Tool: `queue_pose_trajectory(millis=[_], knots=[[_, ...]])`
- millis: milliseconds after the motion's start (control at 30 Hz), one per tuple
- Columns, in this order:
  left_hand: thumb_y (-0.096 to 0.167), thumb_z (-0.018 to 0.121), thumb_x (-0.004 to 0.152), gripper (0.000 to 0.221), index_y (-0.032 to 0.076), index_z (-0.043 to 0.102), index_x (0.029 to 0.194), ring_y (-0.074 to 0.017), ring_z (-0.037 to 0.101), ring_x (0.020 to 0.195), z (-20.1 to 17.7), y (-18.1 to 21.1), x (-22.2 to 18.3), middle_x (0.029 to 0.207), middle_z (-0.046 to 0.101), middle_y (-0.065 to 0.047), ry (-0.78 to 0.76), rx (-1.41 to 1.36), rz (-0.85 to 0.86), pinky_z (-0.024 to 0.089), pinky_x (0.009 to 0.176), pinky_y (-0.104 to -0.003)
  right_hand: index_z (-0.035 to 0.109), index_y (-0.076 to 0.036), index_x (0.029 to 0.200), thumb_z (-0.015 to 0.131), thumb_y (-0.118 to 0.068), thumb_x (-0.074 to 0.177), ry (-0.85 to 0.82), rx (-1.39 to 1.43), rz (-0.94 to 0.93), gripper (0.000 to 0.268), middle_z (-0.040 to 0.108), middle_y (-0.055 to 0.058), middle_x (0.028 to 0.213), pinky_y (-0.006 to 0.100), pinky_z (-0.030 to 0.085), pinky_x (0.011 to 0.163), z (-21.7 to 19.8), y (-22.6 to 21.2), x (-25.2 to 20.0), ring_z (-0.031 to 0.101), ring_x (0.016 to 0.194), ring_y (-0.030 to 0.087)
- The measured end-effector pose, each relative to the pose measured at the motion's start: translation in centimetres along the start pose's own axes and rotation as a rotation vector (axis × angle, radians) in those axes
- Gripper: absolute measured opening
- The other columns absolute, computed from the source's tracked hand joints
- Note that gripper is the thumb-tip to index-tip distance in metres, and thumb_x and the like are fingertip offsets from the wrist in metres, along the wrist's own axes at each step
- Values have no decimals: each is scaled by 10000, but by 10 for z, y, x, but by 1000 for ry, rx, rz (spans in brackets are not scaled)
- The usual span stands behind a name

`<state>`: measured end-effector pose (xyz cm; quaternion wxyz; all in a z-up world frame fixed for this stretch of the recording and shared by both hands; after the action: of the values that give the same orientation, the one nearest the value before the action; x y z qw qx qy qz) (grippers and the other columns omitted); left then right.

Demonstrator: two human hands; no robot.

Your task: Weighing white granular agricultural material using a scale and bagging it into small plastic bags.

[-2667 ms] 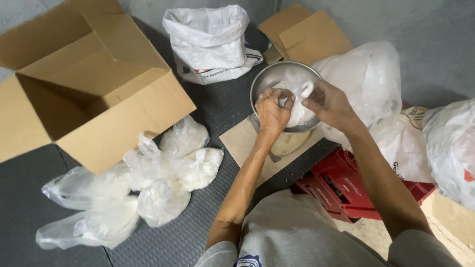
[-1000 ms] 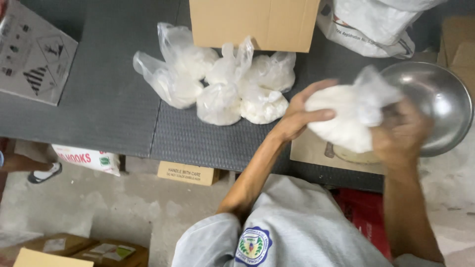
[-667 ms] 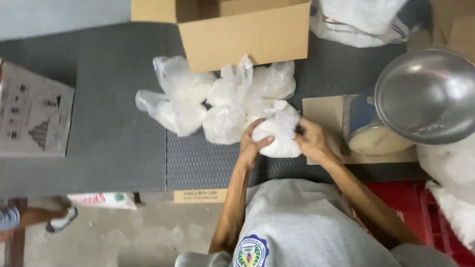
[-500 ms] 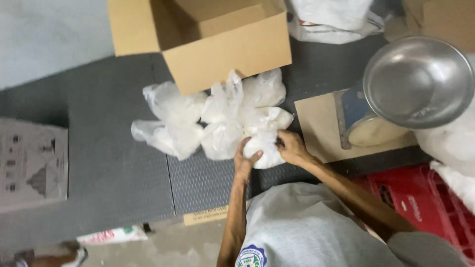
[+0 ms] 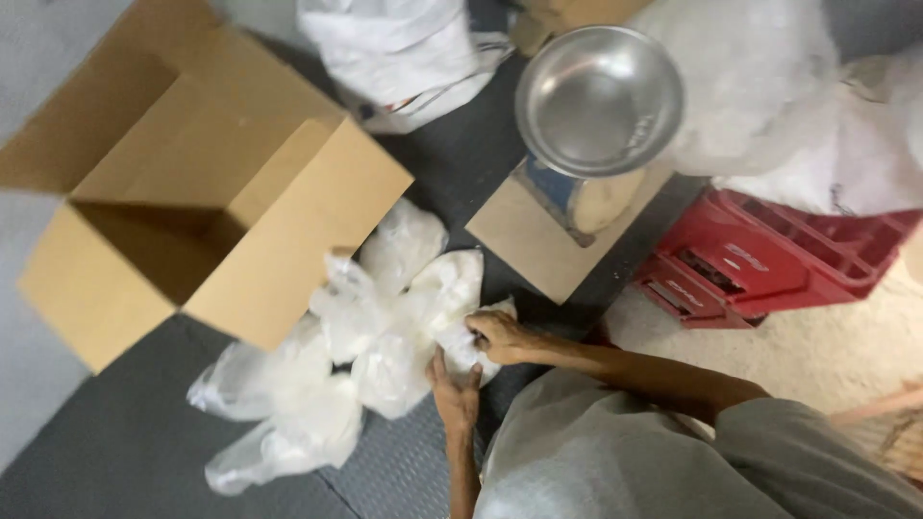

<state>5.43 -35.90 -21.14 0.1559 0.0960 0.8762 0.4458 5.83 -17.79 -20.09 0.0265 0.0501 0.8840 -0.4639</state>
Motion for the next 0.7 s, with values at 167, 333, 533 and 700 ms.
queue_pose_trajectory(millis=[167,333,533,700], knots=[[254,865,746,933,41,386,1518,-463,493,1305,5,-12,5,1455,421,-292,5,58,35,442,1068,-477,610,-10,1025,723,-39,824,65,46,-20,233,654,199,1031,508,509,819,3,-5,-10,640,1009,414],[225,837,759,900,2,392,1508,-489,496,1298,14,-27,6,1445,444,-303,26,221,132,445,1073,-500,605,1,1149,692,-37,848,-42,-4,-12,316,631,222,1117,499,510,882,-8,-3,-22,622,1071,421],[143,800,720,854,-20,408,1460,-472,474,1290,16,76,-14,1435,469,-295,188,340,111,364,1046,-559,536,-31,1341,645,-2,860,4,-28,-89,494,541,253,1320,514,440,984,-50,9,-49,504,1248,440],[101,697,775,758,-58,453,1475,-488,460,1318,53,176,-33,1435,477,-321,319,139,386,350,1131,-561,529,-49,1345,655,-60,891,-18,-20,71,472,521,215,1336,479,442,1033,-137,11,-105,515,1263,404]])
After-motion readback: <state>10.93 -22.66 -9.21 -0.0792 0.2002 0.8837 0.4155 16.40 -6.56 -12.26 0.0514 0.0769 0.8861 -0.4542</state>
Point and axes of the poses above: each hand's wrist, its own x-axis towards the middle knuckle, its own z-axis out of the palm, y = z × x, the point moved 3 cm from there along x, towards the middle knuckle
